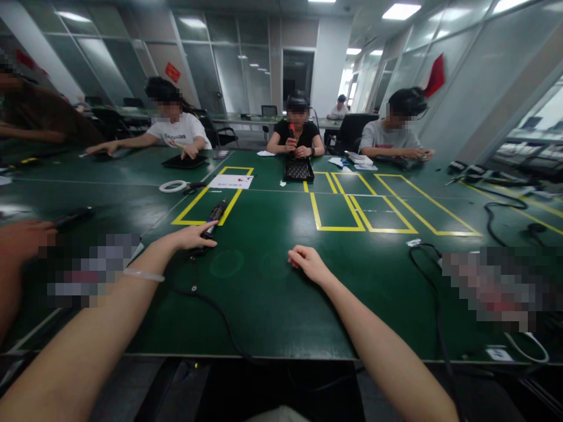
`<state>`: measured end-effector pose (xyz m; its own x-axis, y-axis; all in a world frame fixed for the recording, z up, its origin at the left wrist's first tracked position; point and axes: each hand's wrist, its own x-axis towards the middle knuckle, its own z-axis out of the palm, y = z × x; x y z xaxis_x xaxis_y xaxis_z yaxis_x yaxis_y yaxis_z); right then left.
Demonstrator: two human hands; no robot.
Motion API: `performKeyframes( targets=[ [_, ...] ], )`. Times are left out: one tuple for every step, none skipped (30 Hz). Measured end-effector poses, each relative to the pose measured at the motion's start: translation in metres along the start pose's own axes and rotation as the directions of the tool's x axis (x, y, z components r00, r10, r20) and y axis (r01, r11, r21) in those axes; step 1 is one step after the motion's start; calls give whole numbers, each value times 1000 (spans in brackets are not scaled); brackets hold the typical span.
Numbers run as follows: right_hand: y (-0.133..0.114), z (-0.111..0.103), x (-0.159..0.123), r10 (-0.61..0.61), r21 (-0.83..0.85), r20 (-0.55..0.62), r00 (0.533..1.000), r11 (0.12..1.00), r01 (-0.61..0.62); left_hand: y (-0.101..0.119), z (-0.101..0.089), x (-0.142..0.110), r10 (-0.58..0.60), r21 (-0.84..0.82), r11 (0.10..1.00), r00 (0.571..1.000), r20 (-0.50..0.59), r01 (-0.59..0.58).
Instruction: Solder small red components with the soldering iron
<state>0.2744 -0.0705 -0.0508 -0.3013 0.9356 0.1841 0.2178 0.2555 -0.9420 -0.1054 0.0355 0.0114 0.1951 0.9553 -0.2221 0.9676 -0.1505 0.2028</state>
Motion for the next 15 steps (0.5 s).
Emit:
performKeyframes(
  targets=[
    [-1, 0, 0, -4, -1, 0, 1000, 1000, 4, -6, -1, 1, -5, 9, 1000, 1000, 5, 5],
    [-1, 0, 0, -7, 1, 0, 1000, 1000, 7, -11, -1, 1, -6, 26, 1000, 1000, 8, 6],
    [-2, 0, 0, -7, 5, 0, 1000, 1000, 7, -15, 0, 0, -8, 49, 999, 1000, 3, 8],
    [-2, -1, 0, -3, 13, 0, 1000, 1000, 3, -18, 2, -2, -15, 73, 997, 999, -28, 17],
    [-3, -1, 0, 4, 22, -3, 1000, 1000, -4, -19, 4, -5, -18, 97, 995, 997, -73, 25],
    [-3, -1, 0, 14, 33, -7, 1000, 999, -13, -17, 7, -8, -16, 116, 993, 992, -124, 31],
    [-3, -1, 0, 24, 47, -12, 1000, 999, -23, -14, 10, -13, -17, 130, 991, 985, -174, 40],
    [-3, 0, 0, 33, 62, -14, 999, 998, -32, -9, 13, -18, -25, 141, 988, 976, -218, 56],
    [-3, 0, 0, 39, 77, -15, 999, 996, -37, -3, 16, -23, -37, 150, 986, 967, -252, 77],
    [-3, 0, 0, 42, 91, -15, 999, 995, -41, 4, 19, -29, -54, 161, 982, 959, -277, 102],
    [-2, 0, 0, 45, 104, -11, 999, 994, -43, 12, 21, -34, -70, 178, 976, 954, -293, 126],
    [-2, 0, 0, 46, 114, -6, 999, 992, -45, 19, 23, -39, -82, 200, 969, 949, -305, 148],
    [-1, 0, 1, 47, 120, -1, 999, 992, -47, 25, 24, -43, -91, 222, 961, 944, -318, 167],
    [-1, 1, 1, 49, 122, 5, 999, 991, -49, 31, 25, -46, -98, 239, 954, 939, -331, 183],
    [-1, 1, 1, 50, 124, 11, 999, 991, -51, 34, 26, -48, -105, 248, 948, 933, -343, 198]
  ],
)
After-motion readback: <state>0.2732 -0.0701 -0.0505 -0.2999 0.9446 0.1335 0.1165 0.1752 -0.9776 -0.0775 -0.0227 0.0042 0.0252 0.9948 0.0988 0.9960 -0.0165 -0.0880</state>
